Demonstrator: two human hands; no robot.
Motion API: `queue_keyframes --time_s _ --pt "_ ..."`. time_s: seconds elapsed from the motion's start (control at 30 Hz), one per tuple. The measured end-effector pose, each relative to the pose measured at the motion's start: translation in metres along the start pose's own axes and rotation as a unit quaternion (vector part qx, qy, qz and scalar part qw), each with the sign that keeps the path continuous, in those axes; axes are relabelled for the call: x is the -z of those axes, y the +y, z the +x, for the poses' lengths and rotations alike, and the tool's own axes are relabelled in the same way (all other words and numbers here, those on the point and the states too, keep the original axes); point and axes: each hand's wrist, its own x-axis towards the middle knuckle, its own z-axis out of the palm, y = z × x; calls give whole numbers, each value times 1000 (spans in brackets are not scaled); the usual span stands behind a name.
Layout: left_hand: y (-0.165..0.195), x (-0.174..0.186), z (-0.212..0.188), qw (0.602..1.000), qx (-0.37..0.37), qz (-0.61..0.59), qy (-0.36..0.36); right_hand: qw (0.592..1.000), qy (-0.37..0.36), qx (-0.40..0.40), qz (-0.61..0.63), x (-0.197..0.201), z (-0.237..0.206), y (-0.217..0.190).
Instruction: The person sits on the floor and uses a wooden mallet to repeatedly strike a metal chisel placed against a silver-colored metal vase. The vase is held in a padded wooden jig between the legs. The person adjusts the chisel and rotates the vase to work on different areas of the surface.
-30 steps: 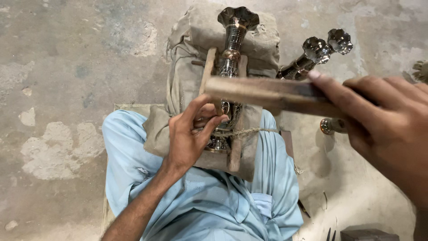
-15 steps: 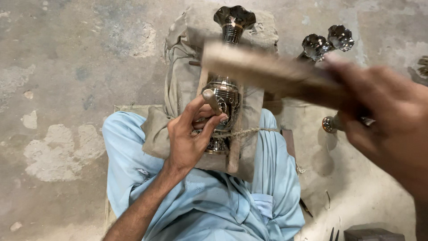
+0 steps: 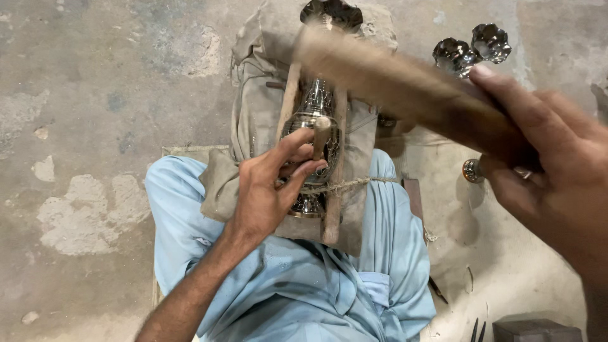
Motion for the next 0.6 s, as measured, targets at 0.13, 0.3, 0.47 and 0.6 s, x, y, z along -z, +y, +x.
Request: queue_keyframes --time_s 0.13,0.3,0.47,0.6 --pt "8 4 7 1000 -14 2 -28 997 12 47 -68 -10 -14 8" --pt "12 5 16 996 -24 46 -78 997 63 -33 41 -25 -32 15" --pt "12 5 27 988 -55 62 -130 993 110 -13 34 -47 -53 29" --pt "13 10 36 974 -62 84 -200 989 76 -82 100 -82 -81 46"
